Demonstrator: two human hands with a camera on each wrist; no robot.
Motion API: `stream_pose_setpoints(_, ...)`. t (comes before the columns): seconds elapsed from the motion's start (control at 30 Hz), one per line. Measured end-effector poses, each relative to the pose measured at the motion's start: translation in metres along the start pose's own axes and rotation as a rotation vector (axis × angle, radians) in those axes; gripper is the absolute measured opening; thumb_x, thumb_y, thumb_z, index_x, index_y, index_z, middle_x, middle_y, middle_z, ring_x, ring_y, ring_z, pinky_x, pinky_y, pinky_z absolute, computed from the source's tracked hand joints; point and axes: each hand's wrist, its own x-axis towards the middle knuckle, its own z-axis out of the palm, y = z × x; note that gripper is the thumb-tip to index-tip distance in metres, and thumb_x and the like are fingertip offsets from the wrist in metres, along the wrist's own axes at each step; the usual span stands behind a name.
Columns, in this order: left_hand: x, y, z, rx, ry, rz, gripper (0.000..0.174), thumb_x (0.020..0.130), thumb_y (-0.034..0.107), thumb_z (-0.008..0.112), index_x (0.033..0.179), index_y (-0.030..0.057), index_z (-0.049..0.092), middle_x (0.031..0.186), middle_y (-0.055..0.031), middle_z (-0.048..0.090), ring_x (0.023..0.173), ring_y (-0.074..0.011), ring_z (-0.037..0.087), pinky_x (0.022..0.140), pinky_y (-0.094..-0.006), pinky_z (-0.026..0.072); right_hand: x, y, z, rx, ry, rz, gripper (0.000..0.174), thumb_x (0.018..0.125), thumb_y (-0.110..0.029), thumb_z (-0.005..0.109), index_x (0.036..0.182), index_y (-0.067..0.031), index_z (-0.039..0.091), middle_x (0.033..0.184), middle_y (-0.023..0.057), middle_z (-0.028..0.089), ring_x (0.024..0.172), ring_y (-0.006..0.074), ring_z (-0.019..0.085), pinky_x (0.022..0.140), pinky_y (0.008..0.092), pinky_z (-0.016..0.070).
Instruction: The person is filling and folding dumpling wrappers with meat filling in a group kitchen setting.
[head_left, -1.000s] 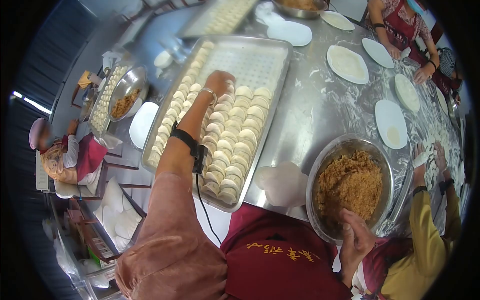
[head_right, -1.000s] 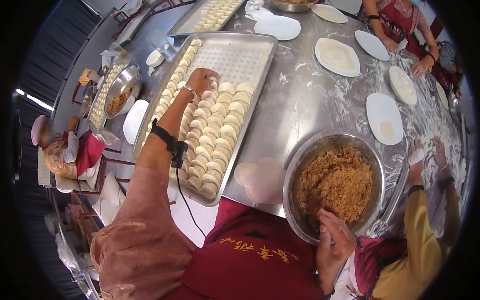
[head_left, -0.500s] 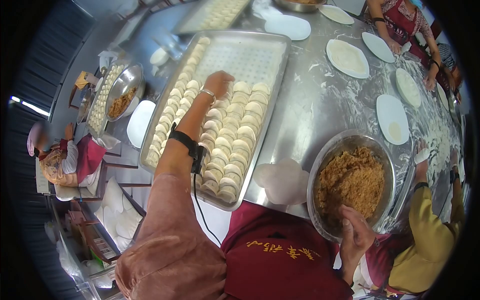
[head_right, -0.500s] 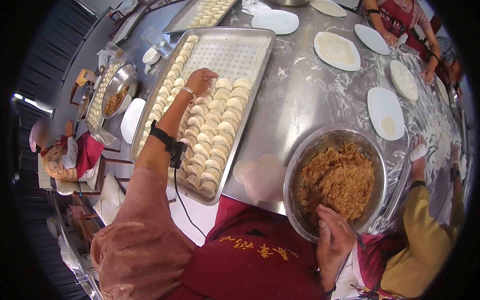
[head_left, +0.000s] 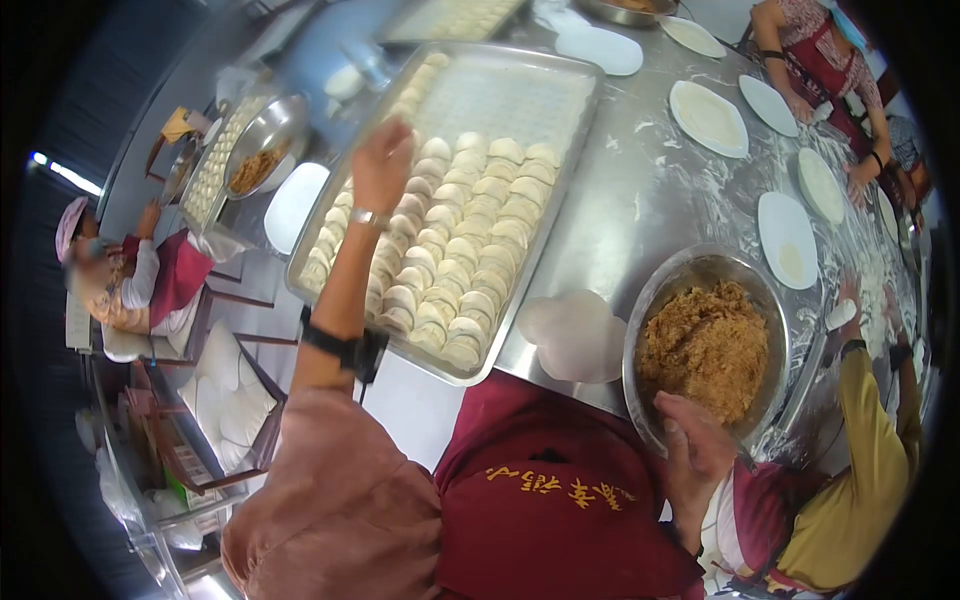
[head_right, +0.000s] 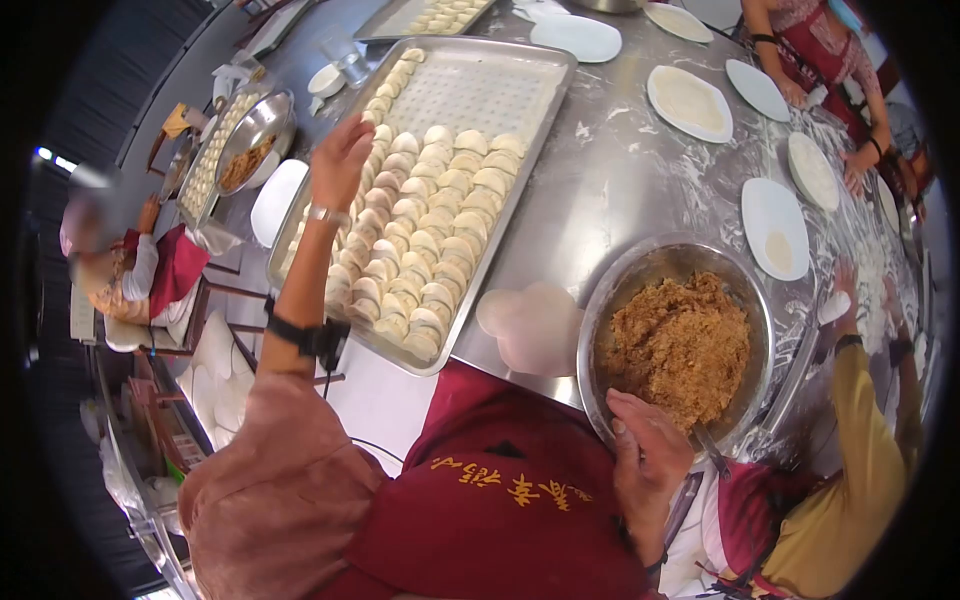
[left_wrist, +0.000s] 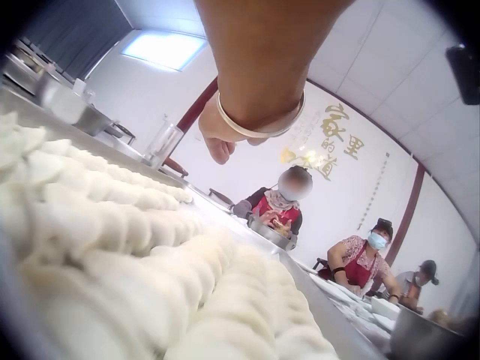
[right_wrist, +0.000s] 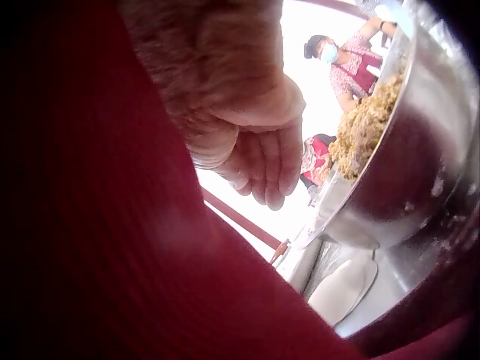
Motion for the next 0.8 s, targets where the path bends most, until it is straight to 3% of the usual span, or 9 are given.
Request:
stream_pose_setpoints(0.13,-0.107,0.031,-0.058,-0.21,0.299,-0.357,0.034,0.09,0.016,0.066,0.115,-0.0069,0.064,0.097,-0.0117,0.071,0.084,-0.0161,0.068,0.075,-0.0281,0.0545,0.002,-0.004,0.014,0.043,-0.078,-0.094,0.019,0.081,0.005,0.067,0.098,-0.0007,0.072,0.096,0.0148,0.073,0.09,0.0275,0.072,0.082,0.0338,0.0548)
stream_pose_setpoints(0.2,-0.165,0.014,-0.075,-0.304,0.442,-0.444,0.02,0.09,0.012,0.065,0.101,-0.0044,0.065,0.084,-0.006,0.065,0.075,-0.011,0.062,0.067,-0.0246,0.0533,0.004,-0.006,0.021,0.084,-0.133,-0.119,0.019,0.081,0.005,0.068,0.098,-0.0012,0.072,0.096,0.0141,0.073,0.09,0.027,0.072,0.08,0.034,0.0555)
stream_pose_setpoints(0.27,-0.215,0.013,-0.083,-0.15,0.551,-0.479,0.01,0.092,0.009,0.062,0.094,-0.0001,0.061,0.076,-0.0035,0.059,0.069,-0.0096,0.058,0.063,-0.0239,0.0522,0.005,-0.004,0.03,0.112,-0.18,-0.175,0.02,0.08,0.004,0.069,0.098,-0.0017,0.073,0.096,0.0138,0.073,0.089,0.027,0.072,0.078,0.0337,0.0564)
stream_pose_setpoints(0.33,-0.251,0.019,-0.077,-0.202,0.598,-0.669,0.014,0.093,0.013,0.062,0.097,0.0003,0.057,0.078,-0.0035,0.058,0.067,-0.0112,0.058,0.06,-0.0248,0.0528,0.01,-0.011,0.038,0.132,-0.243,-0.201,0.021,0.08,0.005,0.069,0.099,-0.0019,0.072,0.097,0.014,0.073,0.089,0.0276,0.072,0.078,0.0338,0.0566)
stream_pose_setpoints(0.43,-0.268,0.046,-0.051,-0.518,0.553,-0.904,0.024,0.094,0.021,0.064,0.1,-0.0009,0.055,0.082,-0.0048,0.059,0.067,-0.0137,0.06,0.057,-0.0272,0.0555,0.009,-0.013,0.05,0.178,-0.339,-0.254,0.022,0.08,0.004,0.069,0.101,-0.0022,0.071,0.098,0.0143,0.073,0.089,0.0283,0.072,0.077,0.0344,0.057)
stream_pose_setpoints(0.53,-0.267,0.052,-0.035,-0.737,0.325,-1.012,0.037,0.094,0.032,0.065,0.102,-0.0018,0.053,0.085,-0.0066,0.06,0.071,-0.0156,0.063,0.055,-0.0294,0.0578,0.006,-0.02,0.059,0.193,-0.402,-0.287,0.02,0.081,0.004,0.067,0.099,-0.0017,0.072,0.099,0.0137,0.073,0.09,0.026,0.072,0.076,0.0321,0.0568)
stream_pose_setpoints(0.63,-0.26,0.051,-0.02,-0.698,0.286,-1.073,0.042,0.094,0.035,0.064,0.11,-0.0023,0.054,0.09,-0.0097,0.063,0.075,-0.0171,0.067,0.055,-0.0306,0.0594,0.002,-0.023,0.059,0.18,-0.454,-0.247,0.018,0.082,0.004,0.066,0.098,-0.001,0.072,0.1,0.0137,0.074,0.09,0.025,0.072,0.076,0.0312,0.0568)
stream_pose_setpoints(0.8,-0.257,0.051,-0.012,-0.824,0.205,-1.009,0.046,0.094,0.035,0.063,0.118,-0.0027,0.053,0.101,-0.0131,0.066,0.083,-0.0212,0.07,0.063,-0.0344,0.0616,-0.003,-0.011,0.059,0.125,-0.426,-0.216,0.018,0.083,0.004,0.066,0.1,-0.0003,0.072,0.1,0.0153,0.073,0.091,0.0264,0.072,0.078,0.0323,0.0569)
